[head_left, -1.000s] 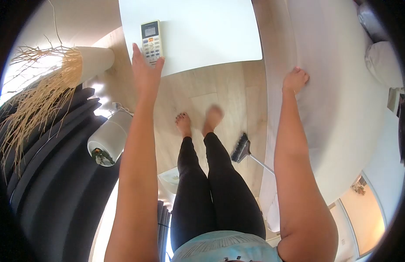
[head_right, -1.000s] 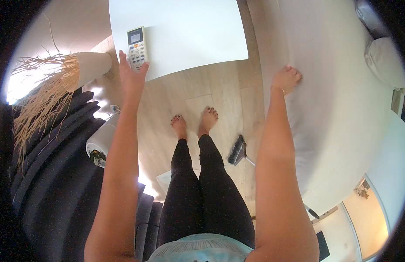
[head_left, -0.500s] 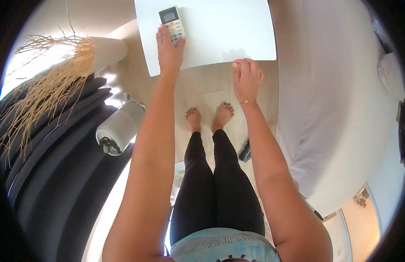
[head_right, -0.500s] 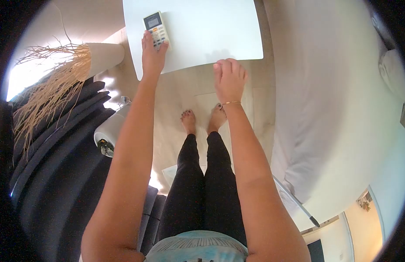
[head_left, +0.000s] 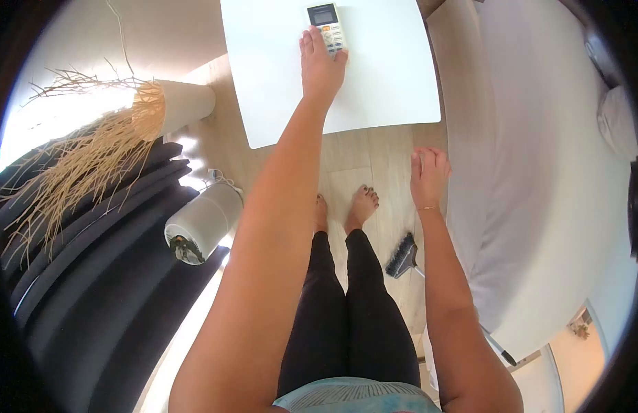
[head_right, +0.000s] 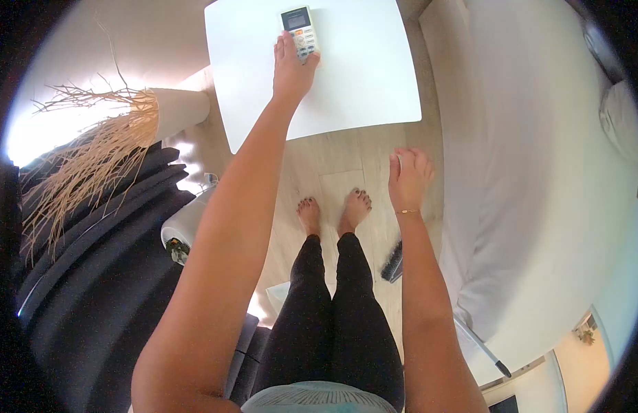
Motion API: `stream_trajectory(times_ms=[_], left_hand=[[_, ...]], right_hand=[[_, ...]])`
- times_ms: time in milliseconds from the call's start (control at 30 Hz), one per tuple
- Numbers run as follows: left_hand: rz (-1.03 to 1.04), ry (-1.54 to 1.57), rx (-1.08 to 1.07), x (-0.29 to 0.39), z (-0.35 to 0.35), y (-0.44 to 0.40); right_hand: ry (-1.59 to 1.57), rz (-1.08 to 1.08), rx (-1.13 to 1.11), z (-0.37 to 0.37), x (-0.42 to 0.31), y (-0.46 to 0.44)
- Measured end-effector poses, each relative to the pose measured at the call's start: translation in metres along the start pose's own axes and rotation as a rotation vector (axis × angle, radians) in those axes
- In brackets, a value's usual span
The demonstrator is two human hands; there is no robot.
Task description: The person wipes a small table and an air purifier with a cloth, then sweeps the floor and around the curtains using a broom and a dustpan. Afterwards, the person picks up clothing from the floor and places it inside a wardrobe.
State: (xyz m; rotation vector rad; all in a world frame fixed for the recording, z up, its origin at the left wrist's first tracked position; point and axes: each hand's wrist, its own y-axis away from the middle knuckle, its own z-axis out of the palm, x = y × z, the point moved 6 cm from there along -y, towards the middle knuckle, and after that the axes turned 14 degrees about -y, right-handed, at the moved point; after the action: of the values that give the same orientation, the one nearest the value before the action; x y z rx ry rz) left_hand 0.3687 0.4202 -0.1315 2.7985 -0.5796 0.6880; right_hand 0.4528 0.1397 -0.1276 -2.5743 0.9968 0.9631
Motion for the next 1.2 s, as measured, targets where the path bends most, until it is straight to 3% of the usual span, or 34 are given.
stream_trajectory(times_ms=[333,533,600,633,733,800,833,900,1033,1200], left_hand=[[0.022,-0.036,-0.048,0.016,0.011,-0.012],[0.079,0.059,0.033,0.017,0.003,0.002],[0.068,0.094,0.003,0.011,-0.001,0.017],[0.070,0.129,0.004,0.008,-0.005,0.023],[-0.029,0.236,-0.001,-0.007,-0.028,0.074],[-0.105,0.290,0.068,-0.033,-0.038,0.113],[-0.138,0.276,0.062,-0.051,-0.040,0.140],[-0.123,0.317,0.058,-0.087,-0.042,0.191],[-0.351,0.274,0.030,-0.143,-0.060,0.300],[-0.685,0.493,-0.155,-0.228,-0.075,0.407]], right_hand=[[0.015,0.083,0.012,-0.021,0.029,0.016],[-0.084,0.145,-0.011,-0.024,0.049,0.027],[-0.172,0.480,-0.185,-0.014,0.080,0.046],[-0.160,0.491,-0.195,-0.016,0.084,0.056],[0.069,0.653,-0.387,-0.019,0.106,0.085],[0.133,0.894,-0.652,-0.025,0.125,0.123],[0.143,0.894,-0.688,-0.029,0.138,0.148],[0.266,0.678,-0.631,-0.039,0.167,0.189],[0.822,0.652,-0.887,-0.102,0.169,0.259],[1.067,0.940,-1.120,-0.178,0.143,0.334]])
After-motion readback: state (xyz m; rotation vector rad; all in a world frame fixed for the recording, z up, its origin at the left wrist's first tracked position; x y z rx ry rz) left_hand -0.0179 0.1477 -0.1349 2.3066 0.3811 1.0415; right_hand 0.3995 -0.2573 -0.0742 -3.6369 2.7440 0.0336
